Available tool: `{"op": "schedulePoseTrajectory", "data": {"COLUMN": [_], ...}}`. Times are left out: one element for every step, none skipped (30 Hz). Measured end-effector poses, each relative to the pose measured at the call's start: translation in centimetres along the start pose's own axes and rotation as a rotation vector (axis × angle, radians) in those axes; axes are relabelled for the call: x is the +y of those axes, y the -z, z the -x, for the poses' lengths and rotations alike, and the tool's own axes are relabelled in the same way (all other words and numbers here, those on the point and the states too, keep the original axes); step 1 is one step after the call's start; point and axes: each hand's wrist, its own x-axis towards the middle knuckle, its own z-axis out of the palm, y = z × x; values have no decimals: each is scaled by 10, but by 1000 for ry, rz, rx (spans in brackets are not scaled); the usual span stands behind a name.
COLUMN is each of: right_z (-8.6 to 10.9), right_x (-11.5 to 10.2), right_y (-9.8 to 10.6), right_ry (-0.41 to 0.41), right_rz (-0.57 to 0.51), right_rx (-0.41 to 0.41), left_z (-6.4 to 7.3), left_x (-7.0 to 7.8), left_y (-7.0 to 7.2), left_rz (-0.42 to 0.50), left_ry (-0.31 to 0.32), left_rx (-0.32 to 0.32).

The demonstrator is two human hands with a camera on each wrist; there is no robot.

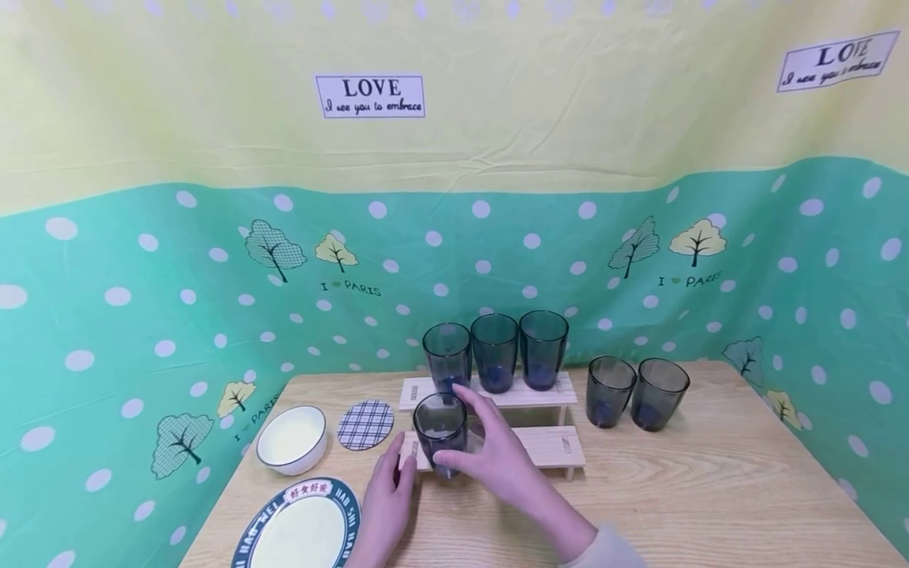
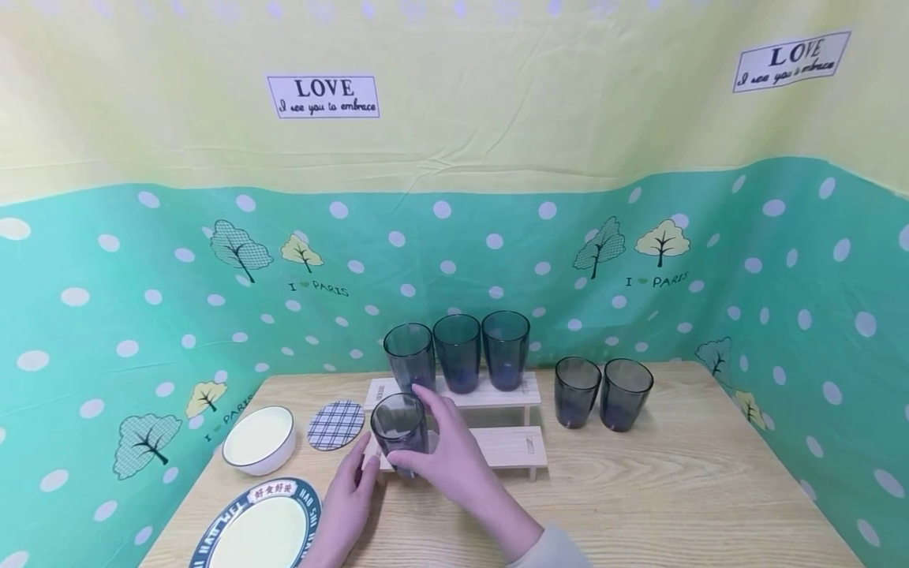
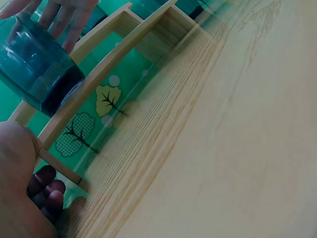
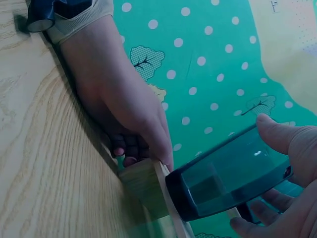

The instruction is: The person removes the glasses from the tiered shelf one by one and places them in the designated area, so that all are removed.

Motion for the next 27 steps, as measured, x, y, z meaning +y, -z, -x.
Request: {"op": "schedulePoseTrajectory", "data": {"right_z": [0,1,1,1,1,2,2,2,2,2,2,2,2,2,2,2,2,2,2,2,2,2,1,1,1,1,1], "right_x": [1,2,3,3,3,3,3,3,2,2,1,1,2,2,2,3,3,4,4,5,5,5,5,5,6,6,6], "right_y": [-1,-2,-3,-4,-5,-6,-6,-7,-7,-8,-8,-8,-8,-9,-9,-9,-9,-9,-10,-10,-10,-11,-11,-11,-11,-11,-11], "right_ry": [-2,-4,-4,-5,-7,-8,-10,-14,-17,-20,-23,-25,-28,-31,-33,-35,-36,-36,-37,-36,-35,-34,-32,-31,-30,-28,-27], "right_rz": [-4,-3,-3,-5,-6,-5,-5,-2,2,5,8,12,17,21,24,24,22,20,16,11,7,3,0,-2,-3,-4,-6], "right_rx": [-3,-4,-5,-5,-4,-2,-1,1,3,3,4,5,6,7,8,8,9,10,10,10,11,12,14,17,20,22,24], "left_z": [0,0,0,0,0,0,1,1,1,1,1,1,1,1,1,1,1,1,1,1,1,1,1,1,1,1,1], "left_x": [0,0,0,0,-1,-1,-1,-1,-1,-1,-2,-2,-2,-2,-2,-2,-2,-2,-2,-1,-1,-1,-1,-1,-1,-1,-1], "left_y": [0,0,0,0,-1,-1,-1,-1,-1,-1,-1,-1,-1,-1,-2,-2,-1,-1,-1,-1,-1,-1,-1,-1,-1,-1,-1], "left_rz": [0,-2,-4,-4,-4,-4,-3,-2,-1,0,-1,-2,-1,-2,-2,-2,-1,0,0,-2,-2,-4,-6,-8,-10,-11,-12], "left_ry": [0,-4,-5,-3,1,2,1,-1,-3,-5,-11,-17,-21,-23,-23,-23,-23,-22,-19,-17,-15,-13,-12,-12,-13,-15,-17], "left_rx": [1,0,1,2,2,2,3,5,7,8,10,12,14,15,15,16,15,15,15,14,13,12,11,12,13,13,15]}}
